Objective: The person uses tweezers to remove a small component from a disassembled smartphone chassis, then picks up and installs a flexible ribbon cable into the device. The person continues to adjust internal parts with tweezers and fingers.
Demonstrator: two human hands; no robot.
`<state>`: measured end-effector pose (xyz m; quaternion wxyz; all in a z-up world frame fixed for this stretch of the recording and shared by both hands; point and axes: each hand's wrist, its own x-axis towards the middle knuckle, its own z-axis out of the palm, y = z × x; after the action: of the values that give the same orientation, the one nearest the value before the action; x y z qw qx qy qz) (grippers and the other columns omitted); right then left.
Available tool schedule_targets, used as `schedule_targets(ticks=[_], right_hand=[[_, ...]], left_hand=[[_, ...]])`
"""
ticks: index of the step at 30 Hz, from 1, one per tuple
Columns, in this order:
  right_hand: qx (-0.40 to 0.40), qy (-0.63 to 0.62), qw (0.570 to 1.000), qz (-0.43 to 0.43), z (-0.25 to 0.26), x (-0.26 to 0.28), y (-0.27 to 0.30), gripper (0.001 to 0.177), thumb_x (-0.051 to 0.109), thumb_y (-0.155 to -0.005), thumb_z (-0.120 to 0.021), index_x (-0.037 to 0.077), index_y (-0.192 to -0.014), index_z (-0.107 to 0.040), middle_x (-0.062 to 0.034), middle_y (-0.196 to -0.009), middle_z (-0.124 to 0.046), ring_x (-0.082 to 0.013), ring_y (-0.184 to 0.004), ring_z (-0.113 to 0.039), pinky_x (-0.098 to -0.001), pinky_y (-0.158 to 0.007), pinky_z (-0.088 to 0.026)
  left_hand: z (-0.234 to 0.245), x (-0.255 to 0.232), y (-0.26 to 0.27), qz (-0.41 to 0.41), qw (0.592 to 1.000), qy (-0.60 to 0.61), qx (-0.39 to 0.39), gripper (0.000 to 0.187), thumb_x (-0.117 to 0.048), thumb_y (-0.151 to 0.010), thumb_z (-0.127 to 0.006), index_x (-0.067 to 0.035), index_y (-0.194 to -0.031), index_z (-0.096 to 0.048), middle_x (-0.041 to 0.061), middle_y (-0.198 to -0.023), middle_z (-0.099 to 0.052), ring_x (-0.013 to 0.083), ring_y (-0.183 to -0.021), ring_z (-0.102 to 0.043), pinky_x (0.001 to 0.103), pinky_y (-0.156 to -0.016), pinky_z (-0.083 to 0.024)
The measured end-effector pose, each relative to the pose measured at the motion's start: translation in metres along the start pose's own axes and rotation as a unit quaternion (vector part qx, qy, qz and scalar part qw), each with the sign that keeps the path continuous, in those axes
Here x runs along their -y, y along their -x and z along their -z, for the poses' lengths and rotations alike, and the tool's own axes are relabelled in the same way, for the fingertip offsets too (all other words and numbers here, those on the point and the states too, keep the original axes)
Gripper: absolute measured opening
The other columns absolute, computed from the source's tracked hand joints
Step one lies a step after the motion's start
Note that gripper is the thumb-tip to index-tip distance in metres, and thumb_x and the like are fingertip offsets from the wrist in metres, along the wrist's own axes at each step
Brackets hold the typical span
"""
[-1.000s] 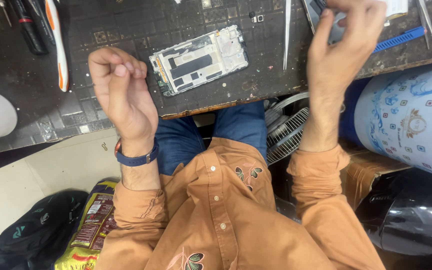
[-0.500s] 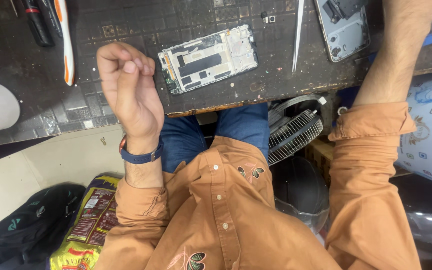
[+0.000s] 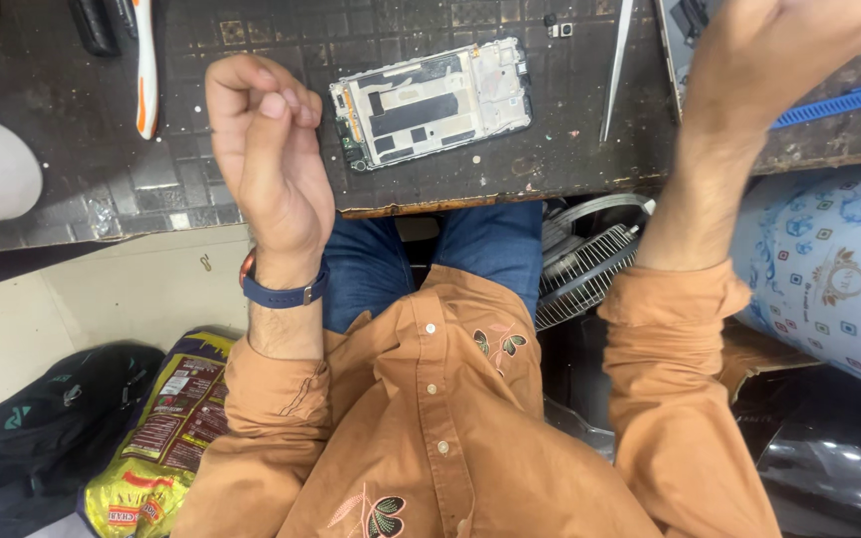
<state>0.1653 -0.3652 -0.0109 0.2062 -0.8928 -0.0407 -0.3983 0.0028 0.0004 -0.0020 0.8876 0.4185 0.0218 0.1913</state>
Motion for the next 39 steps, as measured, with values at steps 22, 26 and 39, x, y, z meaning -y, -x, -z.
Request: schedule_targets(ticks=[22, 26, 39], right_hand=[[-0.085, -0.218, 0.958, 0.164, -0.005, 0.058, 0.017, 0.008, 0.002, -0.103, -0.063, 0.004, -0.109, -0.059, -0.0072, -0.093, -0.062, -0.0184, -0.086, -0.064, -0.0368, -0.077, -0.047], [-0.076, -0.217, 0.963, 0.139, -0.003, 0.058, 0.018, 0.014, 0.001, -0.1, -0.066, 0.0, -0.113, -0.061, -0.0083, -0.1, -0.074, -0.019, -0.092, -0.074, -0.0348, -0.08, -0.054], [-0.083, -0.179, 0.965, 0.173, 0.003, 0.07, 0.009, 0.01, -0.001, -0.101, -0.07, 0.006, -0.106, -0.064, -0.0037, -0.093, -0.063, -0.019, -0.081, -0.059, -0.0378, -0.071, -0.042]], left_hand=[[0.002, 0.001, 0.001, -0.006, 1.0, 0.007, 0.002, 0.007, -0.008, -0.112, -0.058, -0.007, -0.115, -0.052, 0.004, -0.099, -0.049, 0.0102, -0.084, -0.042, 0.026, -0.08, -0.038], [0.002, 0.002, 0.001, -0.007, 1.0, 0.006, 0.002, 0.007, -0.008, -0.112, -0.058, -0.007, -0.115, -0.052, 0.004, -0.099, -0.049, 0.0102, -0.084, -0.042, 0.026, -0.08, -0.038], [0.002, 0.002, 0.002, -0.012, 1.0, 0.005, -0.001, 0.006, -0.007, -0.113, -0.058, -0.007, -0.115, -0.052, 0.004, -0.099, -0.049, 0.0107, -0.084, -0.041, 0.027, -0.08, -0.038]])
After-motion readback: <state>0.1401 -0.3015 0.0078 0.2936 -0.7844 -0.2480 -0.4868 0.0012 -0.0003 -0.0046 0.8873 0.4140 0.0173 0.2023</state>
